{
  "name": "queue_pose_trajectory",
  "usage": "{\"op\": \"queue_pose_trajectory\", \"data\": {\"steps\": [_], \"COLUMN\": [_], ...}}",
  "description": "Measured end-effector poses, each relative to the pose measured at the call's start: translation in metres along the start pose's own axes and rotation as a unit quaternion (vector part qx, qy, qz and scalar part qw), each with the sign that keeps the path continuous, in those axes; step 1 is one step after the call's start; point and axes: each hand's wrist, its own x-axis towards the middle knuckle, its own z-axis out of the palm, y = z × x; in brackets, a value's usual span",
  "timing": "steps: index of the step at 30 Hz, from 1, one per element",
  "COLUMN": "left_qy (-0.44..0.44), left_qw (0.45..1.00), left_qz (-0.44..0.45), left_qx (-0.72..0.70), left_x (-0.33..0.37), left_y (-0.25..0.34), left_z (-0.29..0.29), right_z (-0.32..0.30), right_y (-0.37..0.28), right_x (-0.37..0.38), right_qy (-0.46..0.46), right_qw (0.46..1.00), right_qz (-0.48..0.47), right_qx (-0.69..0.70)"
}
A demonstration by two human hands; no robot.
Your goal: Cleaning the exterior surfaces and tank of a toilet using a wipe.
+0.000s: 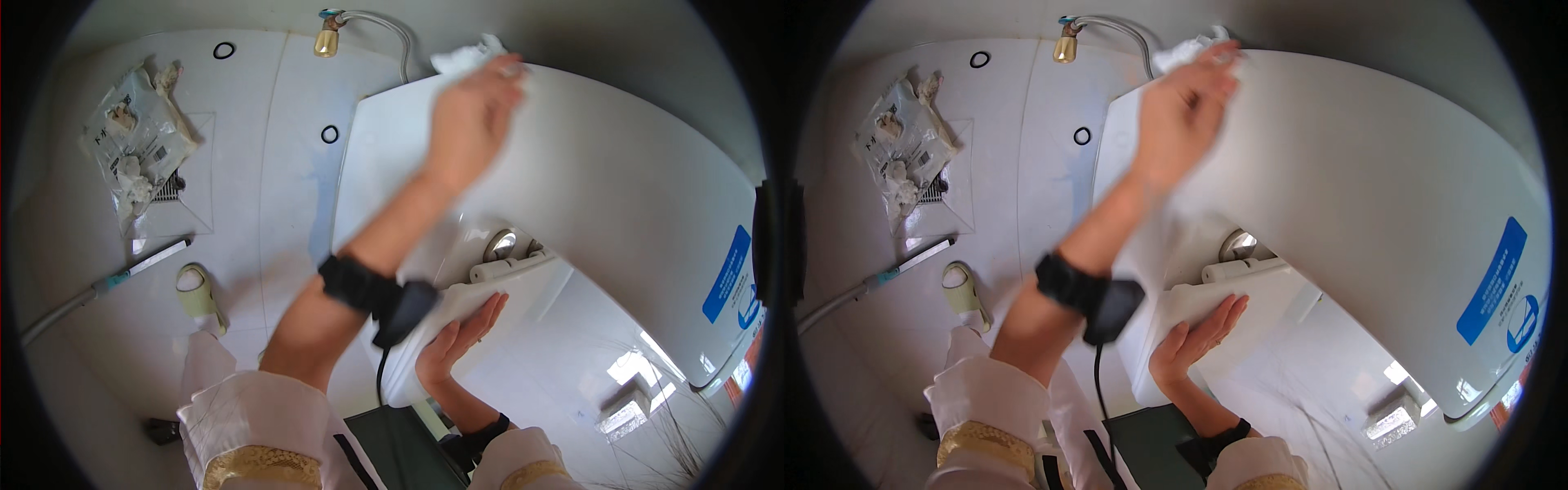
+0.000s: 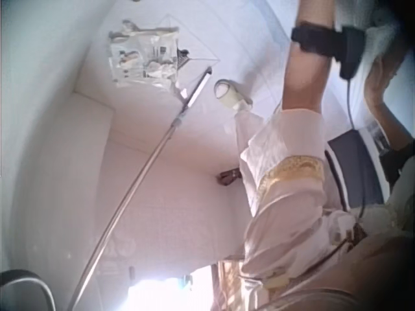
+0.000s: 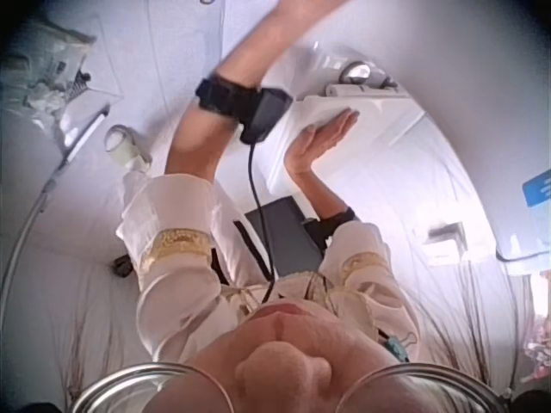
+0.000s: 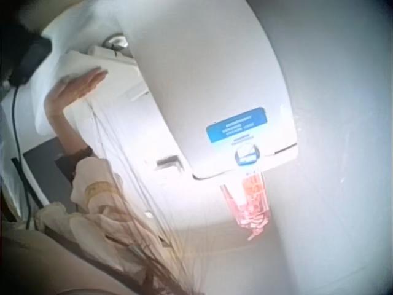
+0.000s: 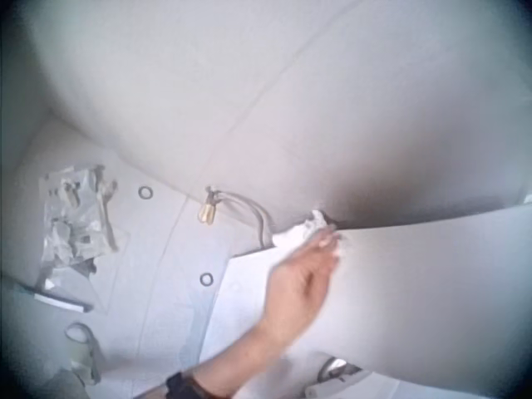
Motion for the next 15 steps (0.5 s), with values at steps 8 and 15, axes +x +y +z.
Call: {"op": "queue_pose_trajectory", "data": {"steps": [8,15], "left_qy": [0.072,0.041], "left_qw": [0.996,0.916], "left_qz": [-0.024,-0.324], "left_qx": [0.049,0.234], "left_x": [-0.012,-0.175], "left_y": [-0.066,-0.160], "left_z": [-0.019,-0.125], "right_z": [-0.006,0.001], "right_y": [-0.004,-0.004], "right_x": [0.002,-0.004], "right_qy": [-0.021,-0.040], "right_qw": [1.000,0.994], "right_qz": [0.018,0.044], "right_qx": [0.008,0.089]}}
